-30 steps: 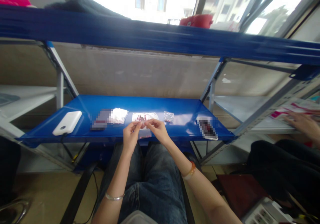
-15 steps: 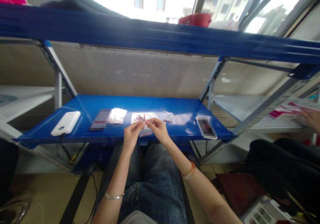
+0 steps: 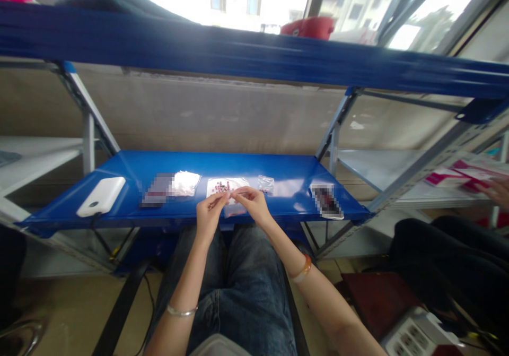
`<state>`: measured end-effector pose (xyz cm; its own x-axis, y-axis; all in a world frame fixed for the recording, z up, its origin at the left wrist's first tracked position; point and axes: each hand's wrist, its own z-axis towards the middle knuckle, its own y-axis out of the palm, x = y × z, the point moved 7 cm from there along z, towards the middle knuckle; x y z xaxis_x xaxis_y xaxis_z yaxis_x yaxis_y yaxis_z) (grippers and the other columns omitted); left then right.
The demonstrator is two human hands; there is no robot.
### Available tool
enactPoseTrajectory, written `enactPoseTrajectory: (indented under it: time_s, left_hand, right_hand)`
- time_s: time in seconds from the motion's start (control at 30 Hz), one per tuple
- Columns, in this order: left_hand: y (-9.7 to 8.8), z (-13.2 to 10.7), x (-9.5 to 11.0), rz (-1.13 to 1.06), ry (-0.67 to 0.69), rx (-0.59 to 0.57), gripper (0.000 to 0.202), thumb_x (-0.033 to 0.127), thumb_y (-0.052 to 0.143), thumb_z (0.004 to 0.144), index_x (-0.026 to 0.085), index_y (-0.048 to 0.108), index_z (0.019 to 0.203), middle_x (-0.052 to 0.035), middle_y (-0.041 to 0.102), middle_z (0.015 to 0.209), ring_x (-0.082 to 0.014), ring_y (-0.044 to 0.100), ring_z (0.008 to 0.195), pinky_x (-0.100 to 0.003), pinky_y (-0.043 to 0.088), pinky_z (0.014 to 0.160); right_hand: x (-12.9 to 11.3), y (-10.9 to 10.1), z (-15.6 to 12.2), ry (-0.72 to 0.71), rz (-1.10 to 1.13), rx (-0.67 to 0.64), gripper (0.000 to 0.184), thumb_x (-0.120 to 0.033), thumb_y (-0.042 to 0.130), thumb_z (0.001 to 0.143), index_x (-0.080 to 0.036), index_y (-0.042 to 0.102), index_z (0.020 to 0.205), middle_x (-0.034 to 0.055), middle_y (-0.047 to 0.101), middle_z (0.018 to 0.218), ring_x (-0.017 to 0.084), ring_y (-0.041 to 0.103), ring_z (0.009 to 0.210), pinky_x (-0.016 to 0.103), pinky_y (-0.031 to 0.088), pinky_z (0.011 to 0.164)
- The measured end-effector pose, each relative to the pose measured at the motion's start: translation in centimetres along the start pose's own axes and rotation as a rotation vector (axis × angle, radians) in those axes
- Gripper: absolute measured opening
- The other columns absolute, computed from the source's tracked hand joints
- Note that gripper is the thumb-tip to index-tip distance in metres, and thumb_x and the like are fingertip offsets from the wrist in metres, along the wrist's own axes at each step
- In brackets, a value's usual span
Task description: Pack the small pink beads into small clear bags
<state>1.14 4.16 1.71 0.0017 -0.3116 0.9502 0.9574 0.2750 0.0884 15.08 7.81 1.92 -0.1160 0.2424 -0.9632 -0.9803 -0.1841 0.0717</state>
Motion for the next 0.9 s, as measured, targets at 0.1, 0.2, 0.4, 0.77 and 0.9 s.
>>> enactPoseTrajectory:
  time_s: [0.1,0.2,0.4,0.77,0.9]
  left_hand:
    - [0.6,0.0,0.6,0.077,0.045,-0.007,0.028,0.038,0.065,0.073,0.015,0.071,0.087,-0.0064,0.073,0.083,-0.019,0.068,0.072,-0.028,0.052,0.071]
    - [1.4,0.3,1.2,0.185,0.1,-0.033,0.025,0.037,0.063,0.075,0.016,0.072,0.086,-0.0049,0.073,0.079,-0.0185,0.067,0.073,-0.027,0.05,0.072]
    - [4.2,2.1,0.5,0.164,0.113,-0.13,0.023,0.035,0.058,0.079,0.016,0.069,0.083,-0.0042,0.072,0.076,-0.016,0.067,0.066,-0.024,0.05,0.064]
    - [11.8,7.1,-6.0,0.103,-0.098,-0.23,0.026,0.038,0.057,0.077,0.014,0.066,0.082,-0.0053,0.069,0.076,-0.0142,0.064,0.054,-0.023,0.05,0.049]
    - [13.9,8.9,-8.3,0.188,-0.114,-0.228,0.019,0.029,0.056,0.078,0.013,0.065,0.076,-0.0049,0.068,0.073,-0.0138,0.063,0.054,-0.024,0.05,0.053]
  right_hand:
    - [-0.3,-0.5,0.1,-0.002,0.01,0.007,0.027,-0.043,0.073,0.063,-0.019,0.066,0.074,0.0008,0.066,0.067,0.015,0.059,0.06,0.027,0.048,0.054]
    - [-0.6,-1.5,0.2,-0.017,-0.004,0.042,0.026,-0.042,0.073,0.062,-0.019,0.065,0.071,0.0007,0.066,0.066,0.015,0.059,0.061,0.027,0.047,0.058]
    - [-0.7,-4.5,0.9,0.021,-0.101,0.088,0.027,-0.043,0.068,0.066,-0.018,0.07,0.077,0.0028,0.069,0.07,0.016,0.06,0.066,0.027,0.044,0.062]
    - [3.6,-11.6,5.2,0.101,-0.237,0.298,0.036,-0.045,0.057,0.068,-0.015,0.068,0.084,0.0042,0.067,0.071,0.014,0.057,0.058,0.023,0.038,0.049]
    - [5.4,-13.7,7.3,0.083,-0.308,0.4,0.03,-0.042,0.056,0.065,-0.014,0.064,0.072,0.0031,0.062,0.063,0.013,0.054,0.054,0.025,0.041,0.052]
